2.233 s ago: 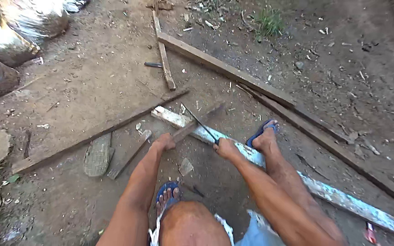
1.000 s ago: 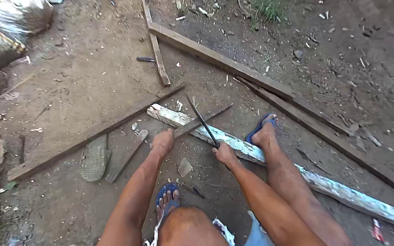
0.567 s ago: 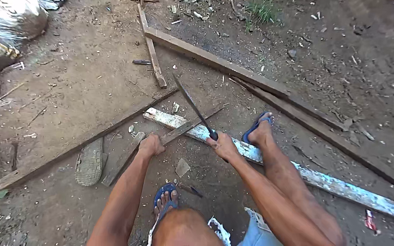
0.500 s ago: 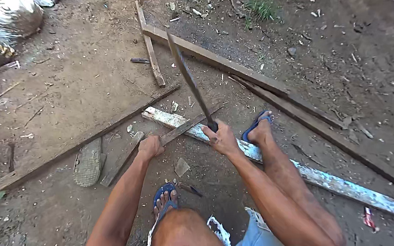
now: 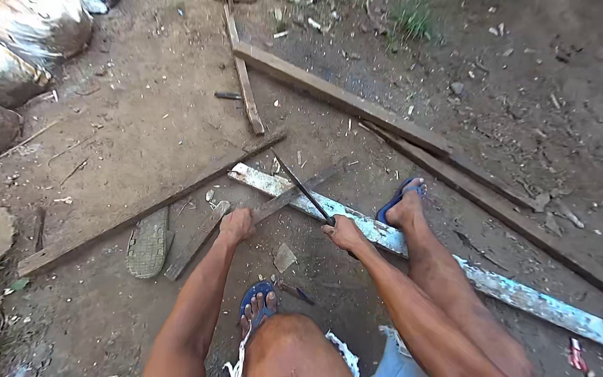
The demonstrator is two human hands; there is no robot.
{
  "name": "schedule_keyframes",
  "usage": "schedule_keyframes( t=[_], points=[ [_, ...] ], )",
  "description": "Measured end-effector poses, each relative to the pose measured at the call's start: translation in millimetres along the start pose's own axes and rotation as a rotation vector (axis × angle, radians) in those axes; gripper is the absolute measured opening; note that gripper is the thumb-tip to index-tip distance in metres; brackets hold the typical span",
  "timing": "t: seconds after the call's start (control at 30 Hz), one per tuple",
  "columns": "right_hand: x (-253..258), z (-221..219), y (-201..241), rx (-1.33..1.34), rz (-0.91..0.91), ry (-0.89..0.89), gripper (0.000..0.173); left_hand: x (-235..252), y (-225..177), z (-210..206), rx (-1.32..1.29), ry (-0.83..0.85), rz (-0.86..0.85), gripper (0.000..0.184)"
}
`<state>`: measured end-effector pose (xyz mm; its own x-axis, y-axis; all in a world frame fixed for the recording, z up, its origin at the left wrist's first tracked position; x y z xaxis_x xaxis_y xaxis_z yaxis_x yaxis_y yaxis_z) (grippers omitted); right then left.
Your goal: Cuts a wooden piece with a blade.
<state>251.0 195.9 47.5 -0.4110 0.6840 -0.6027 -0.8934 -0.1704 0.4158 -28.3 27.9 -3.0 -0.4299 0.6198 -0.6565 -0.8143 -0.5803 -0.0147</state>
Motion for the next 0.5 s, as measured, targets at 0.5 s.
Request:
schedule_keyframes(
  t=[0.5],
  points=[
    [-31.5, 26.4, 47.6, 0.473, 0.588, -0.630, 0.030, -21.0, -26.8, -0.9, 0.106, -0.111, 0.052, 0.056]
  ],
)
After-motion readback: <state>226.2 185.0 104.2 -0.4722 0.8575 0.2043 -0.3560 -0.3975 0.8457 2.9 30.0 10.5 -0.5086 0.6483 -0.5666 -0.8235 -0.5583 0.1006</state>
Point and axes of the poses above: each hand's wrist, its own x-axis towards the middle knuckle, its own z-axis out of the back of the hand, y = z × x, the point moved 4 cm from there along x, towards the middle knuckle, and after that the axes turned 10 degrees about x, right-handed, at the moved point
